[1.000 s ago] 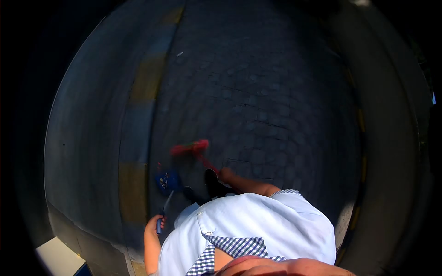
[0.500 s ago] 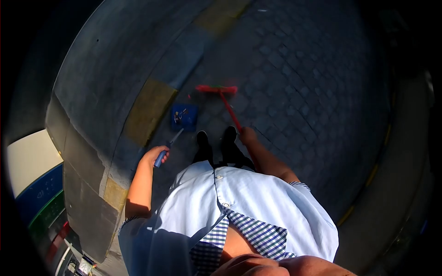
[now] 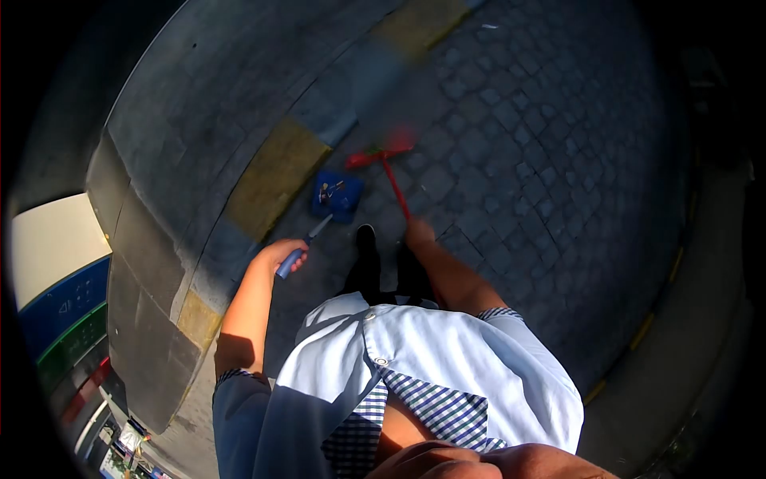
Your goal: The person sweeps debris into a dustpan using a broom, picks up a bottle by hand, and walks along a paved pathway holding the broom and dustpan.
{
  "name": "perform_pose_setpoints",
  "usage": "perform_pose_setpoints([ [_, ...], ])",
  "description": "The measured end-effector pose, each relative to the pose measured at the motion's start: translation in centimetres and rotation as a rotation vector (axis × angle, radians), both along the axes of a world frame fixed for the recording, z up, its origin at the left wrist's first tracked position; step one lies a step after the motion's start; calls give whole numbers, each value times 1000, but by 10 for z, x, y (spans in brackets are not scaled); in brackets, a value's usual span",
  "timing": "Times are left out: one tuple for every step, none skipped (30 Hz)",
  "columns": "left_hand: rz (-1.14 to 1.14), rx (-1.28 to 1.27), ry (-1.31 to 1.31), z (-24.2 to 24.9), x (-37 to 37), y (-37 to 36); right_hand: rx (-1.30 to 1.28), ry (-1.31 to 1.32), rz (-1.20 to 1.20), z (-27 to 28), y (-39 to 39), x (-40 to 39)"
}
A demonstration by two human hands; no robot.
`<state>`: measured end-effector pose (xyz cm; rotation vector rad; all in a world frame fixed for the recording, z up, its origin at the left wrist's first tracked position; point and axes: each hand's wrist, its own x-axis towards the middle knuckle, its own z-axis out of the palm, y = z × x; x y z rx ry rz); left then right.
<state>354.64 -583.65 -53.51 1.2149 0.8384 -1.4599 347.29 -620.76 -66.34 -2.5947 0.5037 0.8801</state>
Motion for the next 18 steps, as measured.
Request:
perform_pose_setpoints([
  [-15,1,-8,0,0,1,0,2,0,-1,2,-9],
  [-29,-1,-15,-1,7,-1,13,74,20,12,-2,-6],
  [-26,-6,-13,-5,7,2,22,146,40,22,-4,-12],
  [-26,-24,7,-10,6,7,18,149,45,31,-7,-17],
  [-26,-40,28,-10,6,8,44,133,79,36,-12,-24],
  [-23,-39,30,-11,7,6,73,116,113,38,-17,-26],
  [-20,-35,23,-11,7,5,73,118,115,39,-20,-28],
  [-16,-30,17,-11,7,4,61,112,85,37,-23,-30],
  [-14,-30,19,-10,7,1,51,106,54,33,-25,-30],
  [-11,-23,8,-10,9,-3,52,108,54,27,-28,-27],
  [-10,-15,-2,-11,9,-4,45,64,48,23,-26,-23],
  [-11,-13,0,-12,9,-5,38,20,40,19,-23,-19],
  [-11,-17,-8,-12,10,-6,41,21,40,13,-19,-12],
  [-11,-21,-17,-13,11,-7,32,54,42,10,-13,-5],
  [-12,-19,-18,-14,12,-8,23,87,44,8,-10,0],
  [-8,-26,-15,-15,13,-10,26,86,44,9,-9,1],
  [-5,-31,-12,-16,14,-10,34,110,106,9,-8,1],
  [-9,-29,-13,-15,13,-10,41,133,168,11,-6,-1],
])
